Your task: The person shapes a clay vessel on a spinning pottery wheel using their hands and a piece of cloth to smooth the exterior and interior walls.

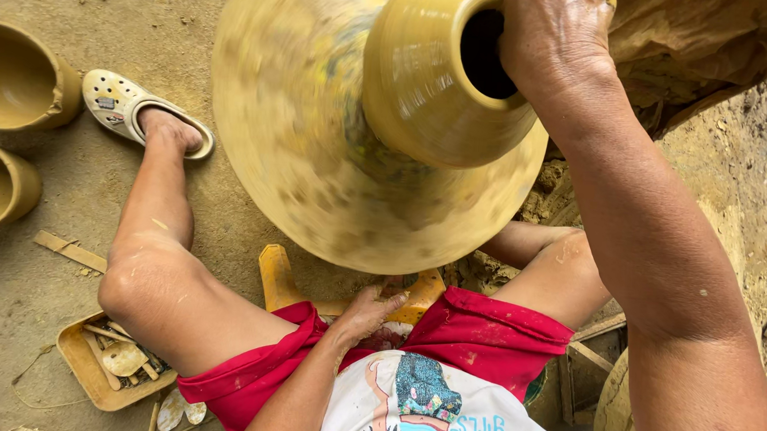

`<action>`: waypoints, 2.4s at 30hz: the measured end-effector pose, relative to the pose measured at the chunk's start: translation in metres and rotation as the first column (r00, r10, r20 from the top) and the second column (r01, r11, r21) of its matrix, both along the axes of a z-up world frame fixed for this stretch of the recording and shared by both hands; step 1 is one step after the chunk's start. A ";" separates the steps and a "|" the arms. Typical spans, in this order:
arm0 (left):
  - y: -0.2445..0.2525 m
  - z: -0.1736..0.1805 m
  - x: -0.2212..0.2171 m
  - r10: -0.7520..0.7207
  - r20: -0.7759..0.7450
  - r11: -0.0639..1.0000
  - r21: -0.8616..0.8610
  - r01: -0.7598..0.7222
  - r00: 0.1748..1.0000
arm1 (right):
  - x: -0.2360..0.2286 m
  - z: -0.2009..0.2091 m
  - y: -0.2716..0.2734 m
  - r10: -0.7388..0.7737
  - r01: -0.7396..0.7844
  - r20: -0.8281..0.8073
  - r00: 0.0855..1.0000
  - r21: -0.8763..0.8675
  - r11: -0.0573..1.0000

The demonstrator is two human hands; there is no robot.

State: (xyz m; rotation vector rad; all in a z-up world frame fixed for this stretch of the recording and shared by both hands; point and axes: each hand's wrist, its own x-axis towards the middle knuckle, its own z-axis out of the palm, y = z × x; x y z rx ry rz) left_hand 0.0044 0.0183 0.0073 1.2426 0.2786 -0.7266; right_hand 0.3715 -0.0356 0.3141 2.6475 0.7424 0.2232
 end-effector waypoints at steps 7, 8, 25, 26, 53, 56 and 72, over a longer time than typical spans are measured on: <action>0.006 0.008 0.002 0.000 -0.004 1.000 0.010 0.000 1.000 | 0.003 -0.004 0.001 0.017 -0.016 0.041 0.999 -0.023 1.000; 0.006 0.009 0.002 0.010 -0.005 1.000 0.000 -0.010 1.000 | 0.004 -0.004 0.002 0.020 -0.018 0.056 0.998 -0.027 0.999; 0.001 0.001 0.005 0.000 0.003 0.998 0.055 0.000 1.000 | -0.001 0.004 0.006 0.008 -0.007 0.036 0.999 -0.022 1.000; 0.002 0.002 0.005 -0.005 0.008 0.998 0.061 0.005 1.000 | -0.001 0.003 0.005 0.011 -0.010 0.041 0.999 -0.018 1.000; 0.005 0.007 0.007 -0.015 -0.002 0.998 0.059 0.015 1.000 | 0.004 -0.005 0.011 0.035 -0.006 0.141 0.989 -0.199 0.980; 0.003 0.002 0.006 -0.009 0.025 0.998 0.061 0.008 1.000 | 0.001 -0.004 0.010 0.073 -0.038 0.189 0.979 -0.184 0.982; 0.021 0.044 0.021 -0.232 0.095 0.967 0.128 0.220 0.968 | 0.001 -0.006 0.007 0.019 0.010 0.120 0.993 -0.231 0.973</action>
